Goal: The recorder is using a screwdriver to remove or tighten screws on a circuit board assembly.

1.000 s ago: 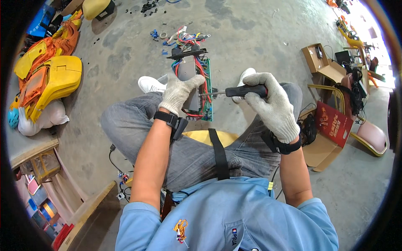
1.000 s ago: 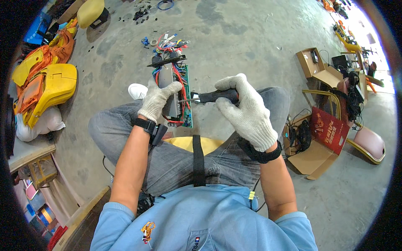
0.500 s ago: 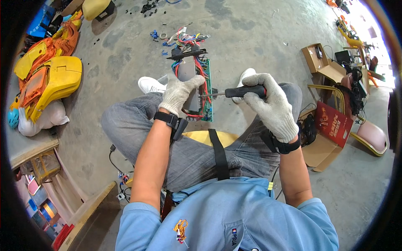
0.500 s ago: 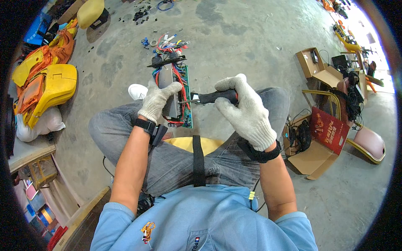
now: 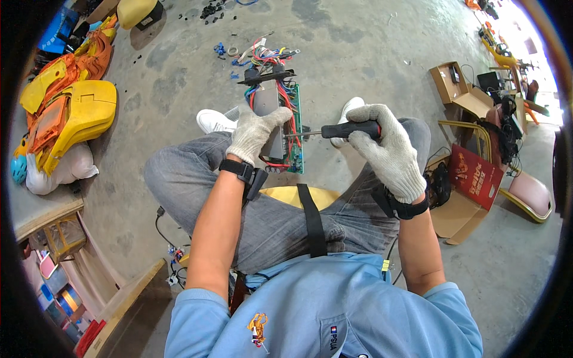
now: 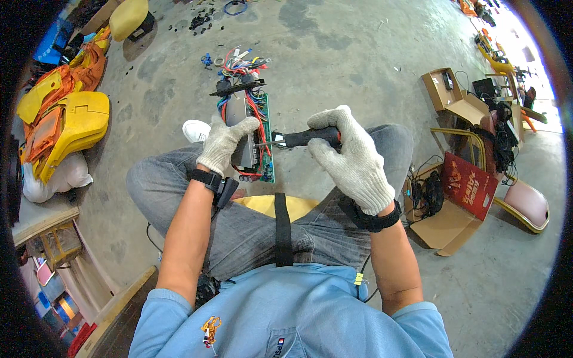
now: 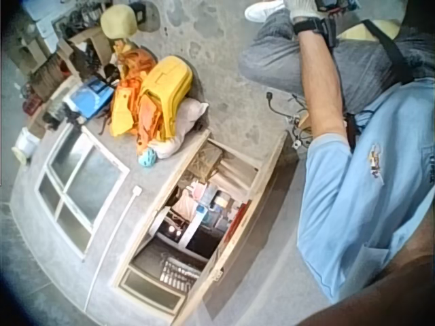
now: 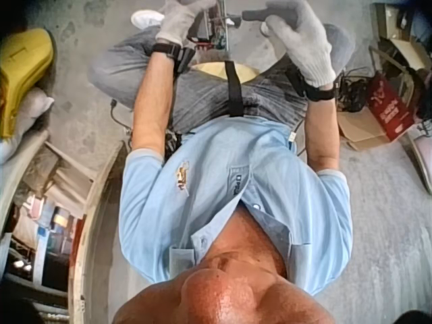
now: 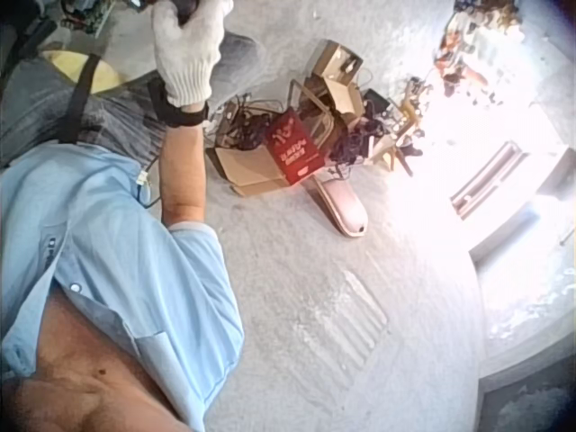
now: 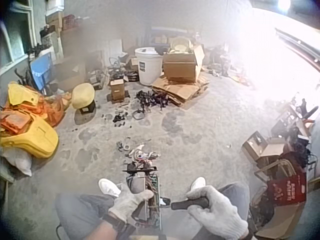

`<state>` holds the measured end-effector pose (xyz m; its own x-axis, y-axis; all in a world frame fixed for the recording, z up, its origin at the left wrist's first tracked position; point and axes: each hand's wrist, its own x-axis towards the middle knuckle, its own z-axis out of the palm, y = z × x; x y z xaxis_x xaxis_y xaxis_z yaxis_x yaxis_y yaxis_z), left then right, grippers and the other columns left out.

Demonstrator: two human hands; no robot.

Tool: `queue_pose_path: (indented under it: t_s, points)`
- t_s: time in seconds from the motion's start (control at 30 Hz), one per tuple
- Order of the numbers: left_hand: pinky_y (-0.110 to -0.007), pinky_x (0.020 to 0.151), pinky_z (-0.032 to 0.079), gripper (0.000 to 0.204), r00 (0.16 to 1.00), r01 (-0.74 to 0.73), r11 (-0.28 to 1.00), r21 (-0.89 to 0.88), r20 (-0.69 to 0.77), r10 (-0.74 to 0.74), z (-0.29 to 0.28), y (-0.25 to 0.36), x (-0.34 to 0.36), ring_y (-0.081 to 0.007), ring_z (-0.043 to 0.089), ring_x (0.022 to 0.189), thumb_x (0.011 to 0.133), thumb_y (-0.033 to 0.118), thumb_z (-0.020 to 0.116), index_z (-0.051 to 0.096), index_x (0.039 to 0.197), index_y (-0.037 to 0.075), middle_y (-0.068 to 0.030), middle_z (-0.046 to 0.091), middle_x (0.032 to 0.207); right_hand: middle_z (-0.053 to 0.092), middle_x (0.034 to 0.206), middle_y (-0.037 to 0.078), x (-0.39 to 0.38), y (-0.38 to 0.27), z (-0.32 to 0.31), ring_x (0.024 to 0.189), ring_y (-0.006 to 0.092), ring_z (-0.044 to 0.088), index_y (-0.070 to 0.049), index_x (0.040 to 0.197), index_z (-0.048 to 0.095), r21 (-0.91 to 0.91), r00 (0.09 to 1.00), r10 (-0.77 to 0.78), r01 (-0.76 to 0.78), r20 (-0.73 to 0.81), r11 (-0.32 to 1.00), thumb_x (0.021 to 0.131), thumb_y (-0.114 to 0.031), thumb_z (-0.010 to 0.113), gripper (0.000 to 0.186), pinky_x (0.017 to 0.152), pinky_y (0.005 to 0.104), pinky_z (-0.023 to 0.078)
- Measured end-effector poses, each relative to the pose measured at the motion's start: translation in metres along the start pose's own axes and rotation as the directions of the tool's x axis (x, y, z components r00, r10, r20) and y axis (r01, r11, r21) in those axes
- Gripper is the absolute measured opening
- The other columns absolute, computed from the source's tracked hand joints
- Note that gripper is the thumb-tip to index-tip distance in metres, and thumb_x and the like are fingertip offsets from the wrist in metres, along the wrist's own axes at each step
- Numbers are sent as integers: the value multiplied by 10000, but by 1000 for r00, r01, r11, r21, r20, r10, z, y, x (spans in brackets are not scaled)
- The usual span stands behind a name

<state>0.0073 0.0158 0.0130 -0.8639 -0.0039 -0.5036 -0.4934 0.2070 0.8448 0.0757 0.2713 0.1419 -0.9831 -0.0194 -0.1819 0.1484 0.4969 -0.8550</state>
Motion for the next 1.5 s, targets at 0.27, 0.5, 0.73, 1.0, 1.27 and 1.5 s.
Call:
queue_pose_path:
  t_s: [0.27,0.5,0.73,1.0,1.27,1.5]
  points:
    - [-385,941,624,1147,999,-34,999,-17,1,34,2,-5,4,-282,733,1109,731,487,1005,419,1518,-107,-225,683,1293,691,1098,105,0,11,-1,1029,204,729,-13,1233,644,9,994,-109,109,27,994,908,48,685,333,940,333,562]
    - [-384,931,628,1130,1000,-9,1000,-3,-9,9,1,-7,6,-273,733,1098,737,454,1010,418,1530,-91,-215,678,1312,690,1099,102,0,10,0,1033,192,723,-13,1229,648,9,992,-122,121,14,993,907,51,687,330,932,335,565]
    - [-380,921,630,1129,999,-52,997,-54,-11,52,2,-13,8,-266,734,1095,742,441,1010,411,1541,-86,-211,679,1313,690,1106,98,0,8,0,1033,187,719,-13,1235,652,-6,996,-83,83,16,997,911,37,691,330,936,337,565]
    - [-378,932,623,1074,1000,18,999,-30,-11,-19,2,-8,7,-265,726,1105,753,419,1009,434,1506,-89,-203,681,1310,692,1134,131,1,5,3,1050,237,737,-8,1284,649,-66,997,-75,76,12,995,952,-27,726,342,927,350,567]
    - [-384,946,617,1073,999,-43,999,-15,-29,43,2,-20,15,-274,723,1103,759,407,1006,427,1509,-96,-203,681,1311,648,1074,172,7,20,1,956,317,727,-64,1274,688,-104,980,-191,195,55,975,1006,-127,727,278,862,375,570]
    - [-375,880,631,1028,999,16,998,56,-38,-13,1,-11,7,-264,727,1051,758,414,1002,444,1436,-122,-202,688,1241,632,1070,161,8,9,3,973,325,723,-73,1233,706,-158,998,-33,25,-48,987,938,-46,715,296,883,391,573]
